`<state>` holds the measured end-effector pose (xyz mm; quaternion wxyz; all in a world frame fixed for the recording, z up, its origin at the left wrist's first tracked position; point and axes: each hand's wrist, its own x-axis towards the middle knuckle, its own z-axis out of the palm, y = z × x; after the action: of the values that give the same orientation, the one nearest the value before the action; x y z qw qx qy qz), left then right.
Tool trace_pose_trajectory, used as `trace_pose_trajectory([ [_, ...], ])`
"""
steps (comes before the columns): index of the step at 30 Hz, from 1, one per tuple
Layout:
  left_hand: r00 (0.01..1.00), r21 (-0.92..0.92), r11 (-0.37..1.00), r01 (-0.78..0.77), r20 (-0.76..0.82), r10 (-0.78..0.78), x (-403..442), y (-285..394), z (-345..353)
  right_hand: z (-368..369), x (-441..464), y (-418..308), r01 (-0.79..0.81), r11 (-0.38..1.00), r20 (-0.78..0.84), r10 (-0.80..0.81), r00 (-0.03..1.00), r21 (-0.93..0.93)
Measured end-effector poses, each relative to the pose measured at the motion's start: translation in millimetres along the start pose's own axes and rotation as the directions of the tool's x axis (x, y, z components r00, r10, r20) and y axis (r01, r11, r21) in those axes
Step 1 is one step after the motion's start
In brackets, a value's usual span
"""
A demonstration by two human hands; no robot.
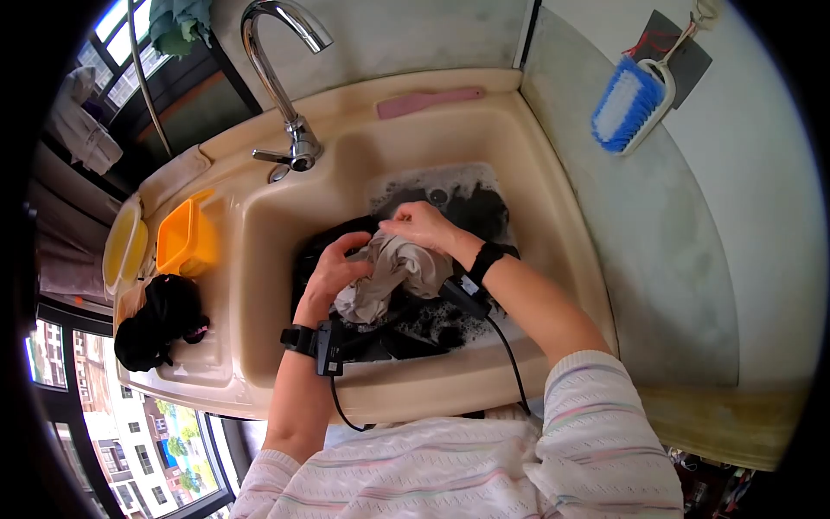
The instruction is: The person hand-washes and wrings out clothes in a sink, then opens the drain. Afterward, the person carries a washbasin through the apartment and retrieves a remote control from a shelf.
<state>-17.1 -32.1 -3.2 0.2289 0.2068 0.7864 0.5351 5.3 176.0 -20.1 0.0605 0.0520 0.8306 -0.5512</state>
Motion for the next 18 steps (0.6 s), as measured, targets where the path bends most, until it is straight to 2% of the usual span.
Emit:
trace_pose_trajectory([
  [1, 0.99, -0.119, 0.983, -0.142, -0.016, 0.141, 1, 5, 7, 0, -6, -14, 0.035, 0.995, 0.098, -0.044, 0.994, 0.092],
  [2, 0.99, -0.121, 0.983, -0.142, -0.016, 0.141, 2, 6, 13, 2, -8, -28, 0.034, 0.995, 0.098, -0.043, 0.994, 0.091],
  [4, 0.977, -0.363, 0.928, 0.081, 0.212, -0.002, 1, 8, 18, 7, -9, -45, 0.151, 0.966, 0.187, -0.191, 0.964, 0.208],
  [5, 0.955, -0.325, 0.919, 0.222, 0.263, -0.138, 3, 9, 13, 8, -9, -44, 0.151, 0.966, 0.188, -0.191, 0.963, 0.211],
  [6, 0.955, -0.325, 0.92, 0.221, 0.262, -0.137, 2, 11, 9, 8, -8, -39, 0.132, 0.952, 0.172, -0.184, 0.968, 0.277],
  [8, 0.994, -0.464, 0.879, 0.107, 0.035, -0.103, 1, 15, 2, 6, -6, -28, 0.096, 0.913, 0.146, -0.166, 0.975, 0.397],
  [9, 0.998, -0.473, 0.879, 0.057, 0.006, -0.061, 2, 15, -2, 12, -7, -14, 0.039, 0.932, 0.252, -0.137, 0.958, 0.359],
  [10, 0.998, -0.475, 0.878, 0.052, 0.001, -0.058, 3, 15, -5, 16, -13, -14, 0.042, 0.934, 0.254, -0.14, 0.957, 0.356],
  [12, 0.989, -0.602, 0.794, -0.084, -0.147, -0.007, 1, 17, -10, 24, -24, -13, 0.014, 1.0, 0.63, -0.008, 0.777, -0.005],
  [13, 0.985, -0.673, 0.734, -0.095, -0.172, -0.03, -2, 19, -16, 24, -22, -6, 0.015, 1.0, 0.631, -0.011, 0.776, 0.0],
  [15, 0.983, -0.733, 0.677, -0.068, -0.165, -0.079, -4, 10, -32, 21, -18, 13, -0.126, 0.963, 0.461, 0.227, 0.858, -0.239],
  [16, 0.981, -0.758, 0.649, -0.062, -0.167, -0.102, -2, 3, -36, 13, -15, 14, -0.12, 0.963, 0.467, 0.223, 0.856, -0.241],
  [18, 0.973, -0.78, 0.624, -0.044, -0.175, -0.15, 1, -7, -33, -6, -13, 10, -0.25, 0.955, 0.326, 0.188, 0.927, 0.159],
])
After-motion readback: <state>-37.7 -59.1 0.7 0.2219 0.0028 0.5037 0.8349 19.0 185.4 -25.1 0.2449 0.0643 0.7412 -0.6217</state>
